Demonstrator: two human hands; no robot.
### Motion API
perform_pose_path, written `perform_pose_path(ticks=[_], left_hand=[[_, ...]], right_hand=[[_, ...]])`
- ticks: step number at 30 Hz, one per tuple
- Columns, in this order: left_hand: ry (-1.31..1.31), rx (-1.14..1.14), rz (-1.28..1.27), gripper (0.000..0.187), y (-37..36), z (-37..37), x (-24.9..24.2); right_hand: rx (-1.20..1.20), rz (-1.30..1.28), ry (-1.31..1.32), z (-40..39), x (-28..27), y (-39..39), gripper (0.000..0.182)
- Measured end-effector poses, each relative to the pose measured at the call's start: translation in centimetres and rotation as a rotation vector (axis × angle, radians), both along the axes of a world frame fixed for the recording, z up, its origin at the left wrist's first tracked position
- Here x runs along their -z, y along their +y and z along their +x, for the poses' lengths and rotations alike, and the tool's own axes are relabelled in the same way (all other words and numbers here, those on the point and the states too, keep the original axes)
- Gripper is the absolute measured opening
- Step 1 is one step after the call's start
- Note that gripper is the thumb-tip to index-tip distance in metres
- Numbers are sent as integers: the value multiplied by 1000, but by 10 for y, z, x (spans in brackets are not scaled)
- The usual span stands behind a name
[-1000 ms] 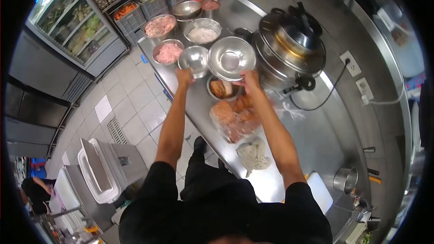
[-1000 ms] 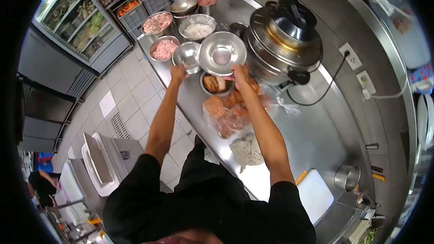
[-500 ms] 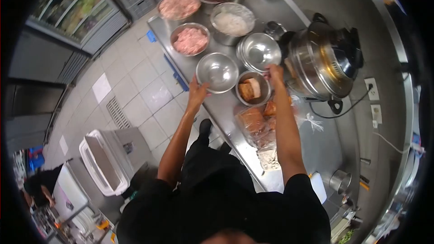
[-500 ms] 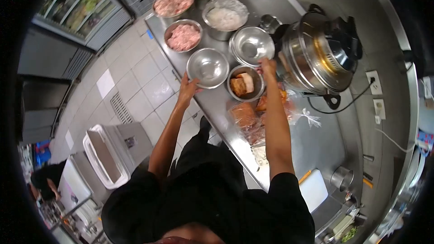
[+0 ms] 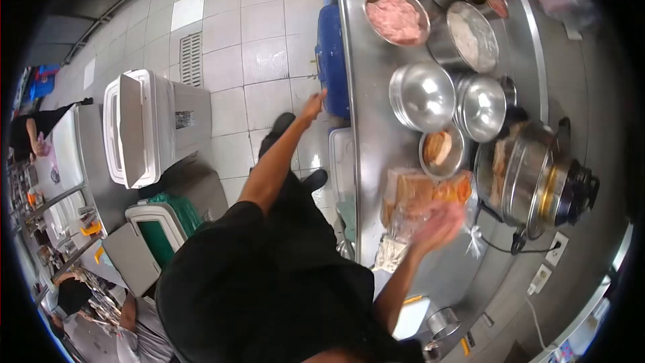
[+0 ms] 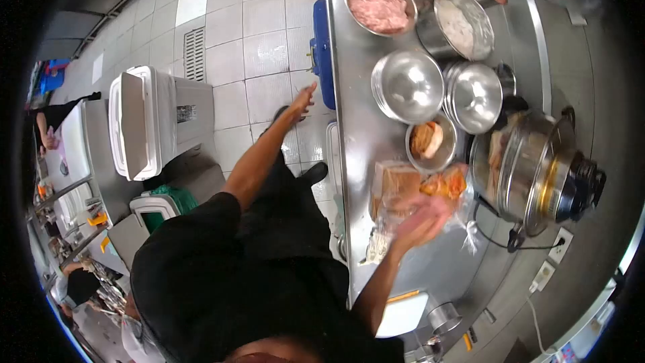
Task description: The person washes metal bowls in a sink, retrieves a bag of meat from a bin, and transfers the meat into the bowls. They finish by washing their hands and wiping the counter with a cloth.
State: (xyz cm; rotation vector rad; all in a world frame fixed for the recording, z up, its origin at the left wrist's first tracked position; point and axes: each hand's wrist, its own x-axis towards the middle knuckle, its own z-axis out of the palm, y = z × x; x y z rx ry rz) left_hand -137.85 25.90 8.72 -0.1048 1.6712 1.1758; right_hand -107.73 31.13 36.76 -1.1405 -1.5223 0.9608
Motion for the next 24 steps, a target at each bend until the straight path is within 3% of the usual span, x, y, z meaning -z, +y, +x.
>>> perform_pose_path(ticks=[1, 2, 3, 4, 5, 6, 8, 12, 13, 14, 15, 17, 19, 20, 21, 23, 24], left_hand=[[2, -24, -23, 79, 4, 6, 52], [22, -60, 53, 85, 12, 12, 90], [39, -95, 130, 90, 19, 18, 128], [1, -133, 108, 97, 31, 24, 123], [-38, -169, 86, 104, 49, 24, 122], [-14, -188, -112, 111, 68, 24, 122], [72, -246, -426, 118, 84, 32, 125], [52, -283, -438, 118, 79, 18, 128], [-85, -249, -282, 116, 72, 14, 136], [-224, -216, -125, 115, 64, 15, 144], [-239, -226, -131, 115, 65, 17, 140], [-56, -92, -75, 102, 63, 34, 99], [-164, 90, 263, 99, 40, 35, 61], [-154, 168, 295, 95, 29, 47, 54], [-158, 169, 295, 95, 23, 46, 60], [-137, 463, 246, 91, 9, 42, 71], [-190, 392, 218, 89, 4, 35, 80]], right_hand=[[-37, -182, 261, -6, 13, -34, 20], [-147, 7, -177, -20, 13, -60, 18], [-192, -305, -164, -19, 31, -94, 18], [-302, -313, -313, -28, 48, -113, 19], [-290, -608, -210, -47, 62, -130, 16], [-293, -556, -113, -52, 101, -148, 13], [-84, -878, -248, -78, 138, -164, 10], [-241, -850, -372, -69, 258, -168, 12], [-244, -829, -396, -75, 275, -165, 17], [-241, -846, -357, -77, 292, -160, 23], [-248, -856, -315, -99, 307, -140, 29], [-6, -1106, -54, -122, 330, -109, 46], [274, -1218, 454, -114, 363, -71, 48], [278, -1218, 447, -116, 367, -56, 48], [221, -1053, 305, -122, 365, -42, 53], [119, -716, 39, -137, 357, -22, 64], [94, -632, -26, -139, 366, -18, 67]])
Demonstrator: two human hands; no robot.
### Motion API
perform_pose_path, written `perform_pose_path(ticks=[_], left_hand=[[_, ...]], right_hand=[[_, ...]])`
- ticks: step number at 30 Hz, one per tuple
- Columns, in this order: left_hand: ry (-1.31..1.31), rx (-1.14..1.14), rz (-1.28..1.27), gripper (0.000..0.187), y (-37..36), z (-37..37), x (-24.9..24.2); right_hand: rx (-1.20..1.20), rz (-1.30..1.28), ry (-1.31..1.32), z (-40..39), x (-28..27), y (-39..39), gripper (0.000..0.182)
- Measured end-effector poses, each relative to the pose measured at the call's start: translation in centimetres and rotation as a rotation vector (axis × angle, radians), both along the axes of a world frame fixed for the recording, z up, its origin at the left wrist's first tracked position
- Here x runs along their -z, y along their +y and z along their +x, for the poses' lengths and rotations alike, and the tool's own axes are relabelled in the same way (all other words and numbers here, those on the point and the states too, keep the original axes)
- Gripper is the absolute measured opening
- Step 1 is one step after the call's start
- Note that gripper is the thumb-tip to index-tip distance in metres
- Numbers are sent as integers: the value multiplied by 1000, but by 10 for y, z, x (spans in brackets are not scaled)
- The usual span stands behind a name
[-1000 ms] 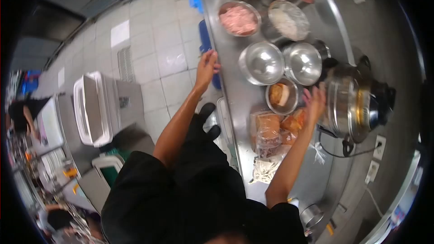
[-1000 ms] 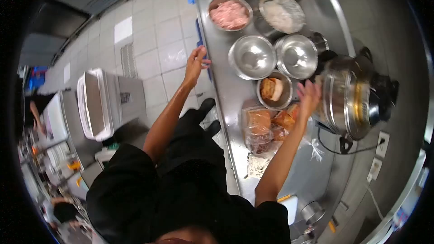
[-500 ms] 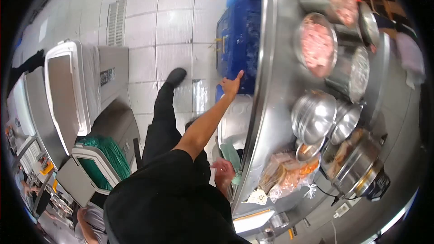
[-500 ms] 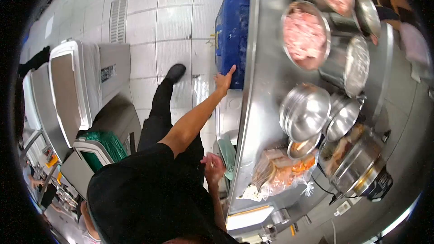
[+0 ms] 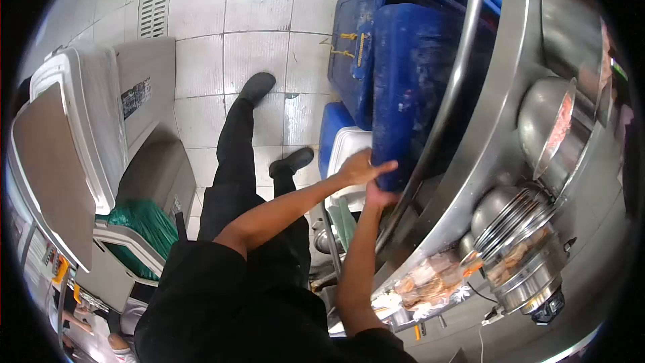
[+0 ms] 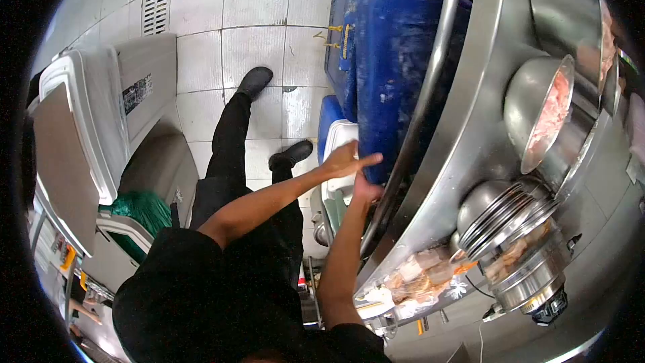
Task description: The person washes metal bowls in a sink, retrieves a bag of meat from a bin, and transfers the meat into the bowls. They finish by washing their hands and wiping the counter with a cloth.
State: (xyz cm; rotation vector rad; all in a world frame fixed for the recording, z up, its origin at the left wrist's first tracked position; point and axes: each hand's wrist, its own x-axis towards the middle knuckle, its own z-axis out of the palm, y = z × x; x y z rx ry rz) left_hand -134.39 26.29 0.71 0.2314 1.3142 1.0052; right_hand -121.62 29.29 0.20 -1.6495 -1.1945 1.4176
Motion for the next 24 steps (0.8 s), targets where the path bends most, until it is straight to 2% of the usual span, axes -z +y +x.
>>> perform_pose_path(ticks=[1, 3, 5, 7, 9, 10, 12, 13, 15, 16, 18, 20, 23, 24], left_hand=[[-55, -87, -6, 85, -4, -16, -5], [-54, -277, 206, 84, -6, -25, 33], [271, -572, 1, 82, -1, -39, 64], [551, -732, -36, 87, 17, -89, 79], [588, -789, 125, 86, 41, -141, 72], [597, -781, 141, 86, 51, -154, 67], [889, -477, 244, 81, 64, -170, 63], [902, -471, 250, 81, 59, -168, 64], [692, -316, 218, 73, 36, -146, 64], [695, -308, 222, 73, 28, -133, 65], [646, -456, 166, 70, 13, -105, 65], [586, -469, 90, 70, -8, -81, 58], [406, -501, -3, 70, -37, -53, 58], [444, -389, -85, 71, -47, -44, 57]], right_hand=[[-40, 81, -58, -1, 10, 4, 70], [355, -308, 682, 10, 45, 13, 74], [361, -326, 650, 5, 56, 4, 76], [439, -305, 601, 20, 65, -3, 72], [480, -289, 579, 31, 68, -5, 72], [462, -234, 602, 43, 75, -3, 73], [518, -104, 633, 56, 76, -3, 75], [585, -34, 637, 63, 73, -3, 76], [749, -14, 818, 119, 97, -1, 78], [768, 11, 841, 126, 94, -5, 78], [770, 52, 854, 104, 76, -22, 78], [763, 47, 788, 99, 68, -32, 78], [736, -69, 566, 128, 96, -29, 70], [642, -112, 611, 163, 112, -24, 64]])
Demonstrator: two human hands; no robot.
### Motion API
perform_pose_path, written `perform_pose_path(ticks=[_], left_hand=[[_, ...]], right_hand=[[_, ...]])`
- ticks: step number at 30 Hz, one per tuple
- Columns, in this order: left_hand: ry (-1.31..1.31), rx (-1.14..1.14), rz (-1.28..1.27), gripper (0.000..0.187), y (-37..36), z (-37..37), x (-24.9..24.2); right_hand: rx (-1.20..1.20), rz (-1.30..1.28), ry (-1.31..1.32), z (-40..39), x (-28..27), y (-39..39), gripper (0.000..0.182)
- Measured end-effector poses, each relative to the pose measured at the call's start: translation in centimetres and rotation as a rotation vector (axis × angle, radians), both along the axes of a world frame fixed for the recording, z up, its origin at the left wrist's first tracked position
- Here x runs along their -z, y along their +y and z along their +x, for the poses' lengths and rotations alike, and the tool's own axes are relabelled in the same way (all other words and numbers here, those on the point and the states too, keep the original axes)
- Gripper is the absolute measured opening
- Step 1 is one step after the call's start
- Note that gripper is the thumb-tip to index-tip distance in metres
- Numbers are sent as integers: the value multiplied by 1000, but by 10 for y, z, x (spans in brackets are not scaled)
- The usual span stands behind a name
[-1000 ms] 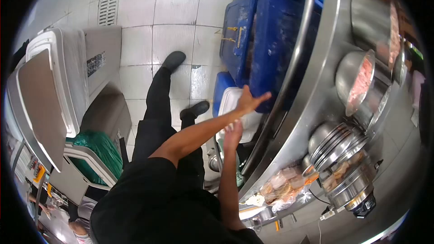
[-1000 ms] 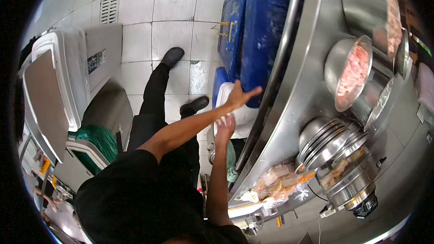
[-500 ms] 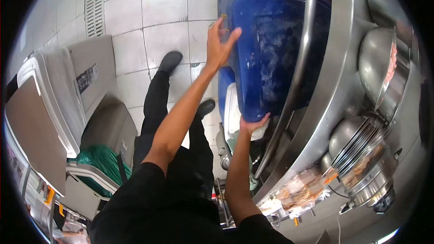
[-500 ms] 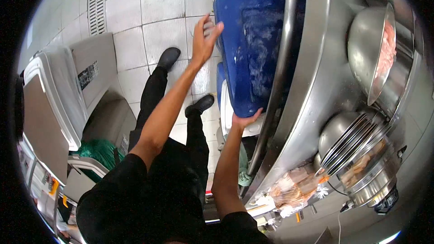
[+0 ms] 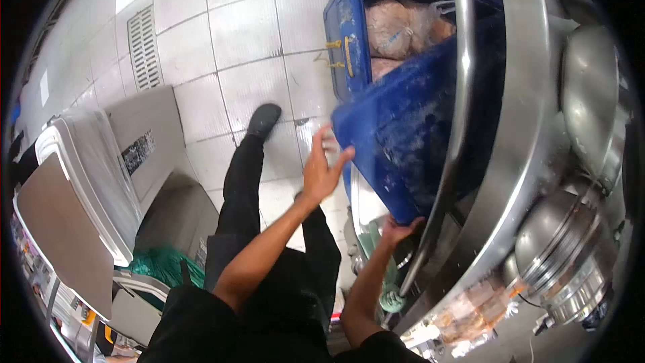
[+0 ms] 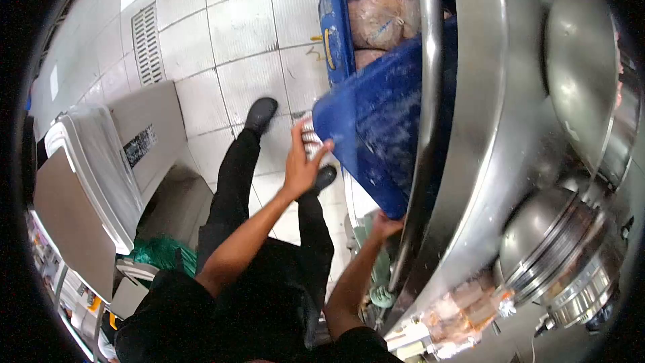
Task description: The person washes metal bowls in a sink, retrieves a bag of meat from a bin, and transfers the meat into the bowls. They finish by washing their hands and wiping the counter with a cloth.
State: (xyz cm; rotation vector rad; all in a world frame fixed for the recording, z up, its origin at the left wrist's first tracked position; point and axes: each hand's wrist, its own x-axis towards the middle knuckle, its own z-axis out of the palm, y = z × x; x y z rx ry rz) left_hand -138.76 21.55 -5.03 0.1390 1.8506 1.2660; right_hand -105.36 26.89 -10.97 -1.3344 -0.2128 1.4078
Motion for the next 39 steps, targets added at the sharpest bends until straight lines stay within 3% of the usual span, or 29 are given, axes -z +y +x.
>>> perform_pose_path(ticks=[3, 4, 6, 7, 9, 10, 11, 12, 19, 23, 25, 27, 32, 37, 39], left_hand=[[250, 297, -104, 70, -25, 16, 10], [255, 306, -106, 70, -25, 13, 17], [364, 48, 339, 62, -15, -6, 36], [358, 54, 330, 62, -8, -12, 35], [394, 308, 470, 55, 13, -24, 26], [286, 290, 432, 52, 24, -6, 19], [422, 206, 413, 55, 31, 17, 20], [477, 177, 403, 56, 34, 31, 21], [264, 751, 591, 72, 32, 78, 33], [131, 818, 695, 75, 40, 101, 39], [107, 803, 710, 72, 41, 97, 40], [150, 806, 641, 69, 37, 87, 47], [275, 745, 621, 65, 28, 61, 67], [212, 669, 538, 60, 26, 49, 75], [236, 653, 536, 58, 26, 43, 78]], right_hand=[[-282, 250, -885, 28, 18, 10, 62], [-217, 210, -786, 22, 18, 17, 62], [-80, 136, -587, -11, 6, 43, 62], [-22, 92, -495, -26, -8, 52, 62], [35, 54, -394, -62, -29, 62, 62], [53, 75, -203, -94, -35, 57, 64], [70, 89, -17, -110, -37, 51, 65], [-3, 179, -19, -96, -24, 56, 65], [-274, 189, -658, -4, -5, 133, 67], [-371, 273, -1319, 6, 25, 92, 67], [-242, 221, -1277, -22, 23, 95, 66], [-156, 276, -895, -20, 19, 130, 64], [-63, 180, -401, -17, -17, 157, 72], [-76, 229, -53, -2, -1, 154, 88], [-90, 228, 8, -3, 6, 152, 84]])
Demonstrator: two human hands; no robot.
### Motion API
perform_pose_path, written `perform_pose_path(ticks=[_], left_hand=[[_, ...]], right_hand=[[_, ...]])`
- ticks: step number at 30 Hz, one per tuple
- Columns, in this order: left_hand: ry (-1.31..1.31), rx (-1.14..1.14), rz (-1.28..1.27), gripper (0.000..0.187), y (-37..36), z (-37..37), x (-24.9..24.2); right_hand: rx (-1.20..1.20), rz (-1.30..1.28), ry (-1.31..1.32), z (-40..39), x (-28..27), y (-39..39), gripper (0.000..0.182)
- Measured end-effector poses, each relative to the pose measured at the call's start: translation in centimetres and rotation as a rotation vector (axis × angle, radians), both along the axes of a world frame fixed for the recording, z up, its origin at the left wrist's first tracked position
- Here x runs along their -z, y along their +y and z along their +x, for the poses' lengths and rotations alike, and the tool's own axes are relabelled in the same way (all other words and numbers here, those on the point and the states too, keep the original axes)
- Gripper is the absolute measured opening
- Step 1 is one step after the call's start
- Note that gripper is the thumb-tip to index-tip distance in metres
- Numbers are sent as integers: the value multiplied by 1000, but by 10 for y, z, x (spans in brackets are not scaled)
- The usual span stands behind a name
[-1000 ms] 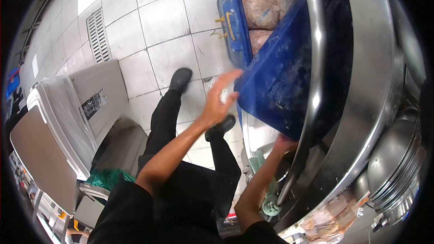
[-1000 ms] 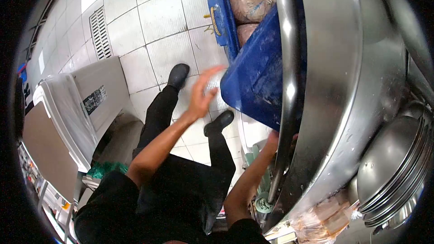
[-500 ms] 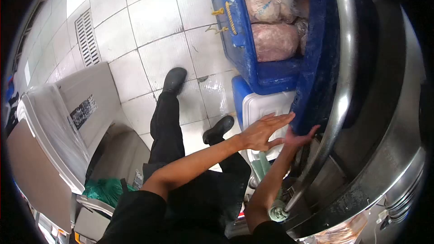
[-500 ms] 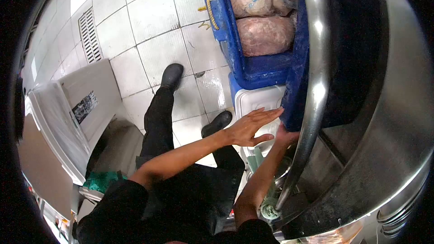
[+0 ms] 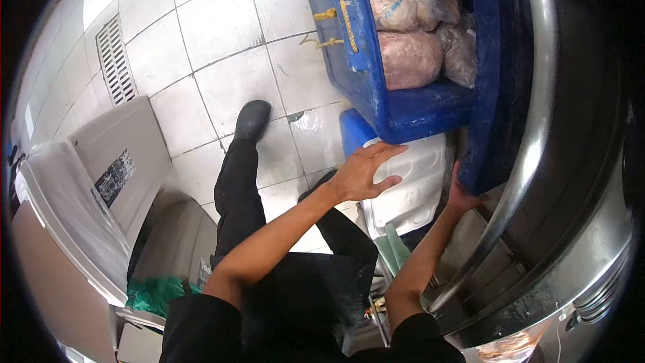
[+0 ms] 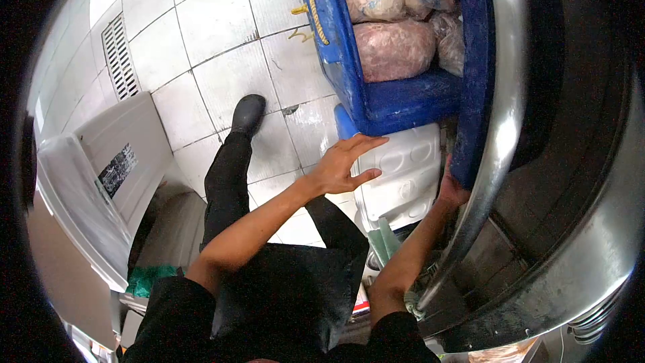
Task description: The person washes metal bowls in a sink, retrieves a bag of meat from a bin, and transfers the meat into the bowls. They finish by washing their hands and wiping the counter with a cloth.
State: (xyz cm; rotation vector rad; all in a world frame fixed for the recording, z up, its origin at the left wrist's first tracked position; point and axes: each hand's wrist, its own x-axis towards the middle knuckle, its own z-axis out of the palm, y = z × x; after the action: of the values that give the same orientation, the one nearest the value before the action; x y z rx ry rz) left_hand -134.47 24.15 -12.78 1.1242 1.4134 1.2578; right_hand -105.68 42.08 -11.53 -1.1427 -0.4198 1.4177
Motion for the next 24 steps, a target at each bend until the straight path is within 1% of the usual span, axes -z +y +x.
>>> perform_pose_path(ticks=[1, 2, 3, 4, 5, 6, 7, 8, 9, 10, 11, 12, 13, 14, 15, 17, 18, 19, 21, 22, 24], left_hand=[[-29, -1, -12, 54, 0, -3, 1], [-58, -1, -24, 51, -1, -7, 1], [-64, -2, -16, 51, 0, -12, 0], [-139, -8, -45, 46, 0, -19, -2], [-216, -12, -72, 41, 1, -26, -2], [-221, -13, -61, 41, 1, -31, 1], [-237, -98, -66, 37, 2, -36, 5], [-257, -174, -79, 33, 0, -40, 8], [-254, -224, -74, 31, 0, -46, 11], [-259, -210, -73, 31, -2, -51, 12], [-291, -277, -133, 30, -1, -57, 15], [-326, -345, -192, 29, 1, -61, 17], [-350, -381, -204, 30, 1, -65, 18], [-352, -370, -196, 30, 2, -70, 17], [-370, -379, -209, 30, 2, -76, 16], [-391, -395, -217, 30, 2, -89, 19], [-397, -387, -225, 30, 1, -94, 20], [-434, -395, -264, 29, 2, -101, 19], [-497, -436, -310, 26, 8, -115, 16], [-502, -434, -304, 26, 7, -119, 17], [-511, -474, -320, 25, 8, -126, 23]], right_hand=[[104, -38, -35, -23, -11, -7, 74], [104, -33, -41, -3, 7, -10, 74], [273, -187, 51, 40, 44, -16, 61], [442, -339, 147, 65, 66, -18, 48], [405, -397, -121, 28, 53, -42, 48], [211, -376, -433, -44, 25, -64, 48], [35, -306, -568, -108, -1, -77, 48], [-143, -202, -518, -161, -23, -76, 48], [-408, -69, -389, -206, -37, -61, 46], [-516, -15, -225, -222, -22, -33, 46], [-453, -117, -281, -248, -4, -2, 62], [-393, -301, -443, -261, 29, 30, 71], [-436, -269, -393, -253, 90, 57, 76], [-475, -236, -339, -246, 139, 78, 80], [-460, -226, -337, -255, 152, 95, 80], [-242, -724, -748, -268, 173, 113, 85], [-234, -732, -753, -262, 182, 109, 85], [-276, -780, -805, -249, 194, 105, 95], [-320, -808, -863, -248, 192, 109, 106], [-385, -613, -632, -246, 183, 101, 101], [-454, -402, -396, -254, 168, 96, 96]])
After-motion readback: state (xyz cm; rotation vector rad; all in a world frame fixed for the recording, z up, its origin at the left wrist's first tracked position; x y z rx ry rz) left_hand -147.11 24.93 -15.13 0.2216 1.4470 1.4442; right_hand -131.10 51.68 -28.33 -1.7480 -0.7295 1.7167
